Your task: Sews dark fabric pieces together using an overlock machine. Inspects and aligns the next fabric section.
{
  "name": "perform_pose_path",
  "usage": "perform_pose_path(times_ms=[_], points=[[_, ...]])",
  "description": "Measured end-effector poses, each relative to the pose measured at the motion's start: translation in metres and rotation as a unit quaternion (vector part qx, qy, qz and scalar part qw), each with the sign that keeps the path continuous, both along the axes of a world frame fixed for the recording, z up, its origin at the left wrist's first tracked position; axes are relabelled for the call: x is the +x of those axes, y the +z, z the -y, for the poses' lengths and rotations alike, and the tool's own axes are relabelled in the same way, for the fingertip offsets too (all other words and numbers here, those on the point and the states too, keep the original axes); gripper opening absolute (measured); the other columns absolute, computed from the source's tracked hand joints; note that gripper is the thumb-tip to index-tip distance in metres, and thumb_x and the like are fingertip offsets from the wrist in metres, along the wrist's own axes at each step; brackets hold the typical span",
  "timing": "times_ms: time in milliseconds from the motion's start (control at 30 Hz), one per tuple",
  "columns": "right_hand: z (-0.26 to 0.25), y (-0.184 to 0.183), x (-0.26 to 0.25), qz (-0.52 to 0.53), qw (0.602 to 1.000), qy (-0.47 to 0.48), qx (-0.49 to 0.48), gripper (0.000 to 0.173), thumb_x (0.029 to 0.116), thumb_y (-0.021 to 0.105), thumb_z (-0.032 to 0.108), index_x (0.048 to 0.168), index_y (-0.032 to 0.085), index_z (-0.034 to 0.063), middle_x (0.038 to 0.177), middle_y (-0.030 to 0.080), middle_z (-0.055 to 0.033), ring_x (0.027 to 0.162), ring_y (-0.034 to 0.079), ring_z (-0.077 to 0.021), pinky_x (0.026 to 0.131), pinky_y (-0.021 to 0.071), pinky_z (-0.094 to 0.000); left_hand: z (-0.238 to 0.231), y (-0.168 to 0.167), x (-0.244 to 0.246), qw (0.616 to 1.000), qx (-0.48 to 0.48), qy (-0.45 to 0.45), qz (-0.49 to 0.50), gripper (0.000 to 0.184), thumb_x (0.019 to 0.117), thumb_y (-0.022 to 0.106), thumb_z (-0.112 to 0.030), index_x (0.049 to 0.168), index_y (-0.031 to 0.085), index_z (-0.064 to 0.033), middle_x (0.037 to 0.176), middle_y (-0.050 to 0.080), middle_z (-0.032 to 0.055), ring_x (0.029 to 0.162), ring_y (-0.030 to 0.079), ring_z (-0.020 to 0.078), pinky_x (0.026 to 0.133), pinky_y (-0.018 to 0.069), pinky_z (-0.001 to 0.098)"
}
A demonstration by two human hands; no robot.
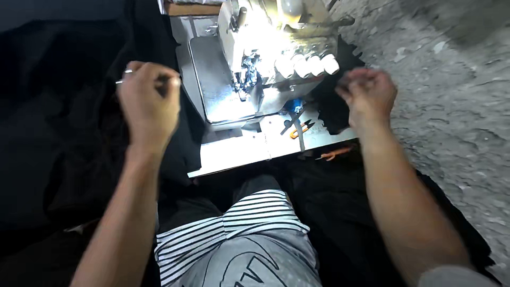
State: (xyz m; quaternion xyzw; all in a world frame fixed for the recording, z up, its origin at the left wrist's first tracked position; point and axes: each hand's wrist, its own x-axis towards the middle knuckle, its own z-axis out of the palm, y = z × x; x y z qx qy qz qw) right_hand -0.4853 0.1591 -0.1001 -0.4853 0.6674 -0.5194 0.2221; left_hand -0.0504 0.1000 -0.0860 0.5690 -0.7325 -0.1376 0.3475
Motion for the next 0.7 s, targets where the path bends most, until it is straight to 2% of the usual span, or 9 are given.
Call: perform_pose_path(times_ms=[67, 100, 167, 233, 300, 433, 567, 633, 700], points=[[0.045, 0.011, -0.029, 0.008, 0.998, 0.039, 0.046, 0.044, 0.1035, 0.054, 0.008, 0.146, 0.045, 0.0044, 0.139, 0.056, -0.01, 0.121, 0.063, -0.0175, 0.099, 0.0573, -0.0377, 0.0, -0.008, -0.055, 0.997, -0.034, -0.008, -0.063, 0.025, 0.1015, 0.058, -0.02, 0.118, 0.071, -0.0075, 0.119, 0.067, 0.0145, 0.097, 0.067, 0.02, 0.083, 0.0574, 0.0365], [0.06, 0.013, -0.034, 0.013, 0.992, 0.089, 0.086, 0.046, 0.1063, 0.052, 0.011, 0.151, 0.042, 0.0101, 0.145, 0.054, -0.0084, 0.126, 0.061, -0.0169, 0.101, 0.0552, -0.0376, 0.003, -0.018, -0.076, 0.997, -0.038, -0.001, -0.069, 0.025, 0.1015, 0.057, -0.02, 0.12, 0.071, -0.0119, 0.119, 0.066, 0.0104, 0.096, 0.066, 0.0177, 0.082, 0.0553, 0.037], [0.077, 0.009, -0.037, 0.048, 0.968, 0.199, 0.147, 0.047, 0.109, 0.045, 0.017, 0.155, 0.037, 0.018, 0.142, 0.056, -0.005, 0.126, 0.059, -0.0164, 0.102, 0.0547, -0.039, 0.008, -0.037, -0.097, 0.997, -0.055, 0.022, -0.056, 0.027, 0.1018, 0.054, -0.017, 0.122, 0.072, -0.0134, 0.122, 0.065, 0.009, 0.107, 0.063, 0.0222, 0.086, 0.0513, 0.0471], [0.087, 0.003, -0.038, 0.082, 0.948, 0.255, 0.171, 0.043, 0.1097, 0.041, 0.024, 0.152, 0.035, 0.0225, 0.136, 0.058, -0.0015, 0.122, 0.061, -0.0148, 0.098, 0.0562, -0.0375, 0.012, -0.043, -0.098, 0.995, -0.085, 0.035, -0.041, 0.024, 0.1016, 0.051, -0.014, 0.114, 0.073, -0.0139, 0.118, 0.065, 0.0069, 0.106, 0.062, 0.0208, 0.085, 0.0515, 0.0439], [0.089, -0.001, -0.04, 0.091, 0.946, 0.262, 0.166, 0.043, 0.108, 0.046, 0.017, 0.15, 0.038, 0.0211, 0.131, 0.06, -0.0003, 0.116, 0.064, -0.0126, 0.095, 0.0586, -0.0341, 0.013, -0.046, -0.097, 0.995, -0.09, 0.031, -0.035, 0.023, 0.1006, 0.052, -0.013, 0.109, 0.073, -0.0134, 0.117, 0.064, 0.0069, 0.107, 0.061, 0.0225, 0.088, 0.0498, 0.0451], [0.096, 0.003, -0.034, 0.124, 0.938, 0.26, 0.19, 0.029, 0.1131, 0.028, 0.026, 0.128, 0.052, 0.0245, 0.108, 0.067, 0.0105, 0.098, 0.067, -0.0003, 0.086, 0.0586, -0.0219, 0.01, -0.041, -0.097, 0.996, -0.078, 0.03, -0.023, 0.02, 0.1, 0.055, -0.012, 0.111, 0.072, -0.0114, 0.12, 0.063, 0.0084, 0.112, 0.059, 0.0243, 0.094, 0.0465, 0.0473], [0.112, 0.015, -0.038, 0.052, 0.929, 0.234, 0.283, 0.017, 0.106, 0.044, 0.023, 0.115, 0.058, 0.0223, 0.088, 0.064, 0.0098, 0.073, 0.063, 0.001, 0.063, 0.0546, -0.0186, 0.013, -0.042, -0.098, 0.996, -0.076, 0.04, -0.031, 0.021, 0.0997, 0.055, -0.015, 0.107, 0.074, -0.0132, 0.117, 0.064, 0.0051, 0.11, 0.059, 0.0175, 0.095, 0.0461, 0.0399], [0.117, 0.015, -0.031, 0.032, 0.932, 0.203, 0.3, 0.016, 0.109, 0.042, 0.022, 0.103, 0.057, 0.021, 0.073, 0.059, 0.0101, 0.055, 0.052, 0.003, 0.049, 0.0451, -0.0146, 0.013, -0.041, -0.097, 0.996, -0.075, 0.037, -0.03, 0.021, 0.0994, 0.055, -0.014, 0.107, 0.074, -0.0126, 0.117, 0.064, 0.0056, 0.108, 0.059, 0.0169, 0.095, 0.0464, 0.0388], [0.12, 0.012, -0.029, -0.006, 0.934, 0.2, 0.295, 0.013, 0.106, 0.048, 0.014, 0.096, 0.054, 0.019, 0.066, 0.052, 0.0108, 0.047, 0.042, 0.0043, 0.043, 0.0371, -0.0119, 0.013, -0.042, -0.097, 0.995, -0.082, 0.036, -0.031, 0.021, 0.0996, 0.054, -0.014, 0.107, 0.074, -0.0125, 0.116, 0.063, 0.0055, 0.106, 0.059, 0.0166, 0.092, 0.0474, 0.0372]])
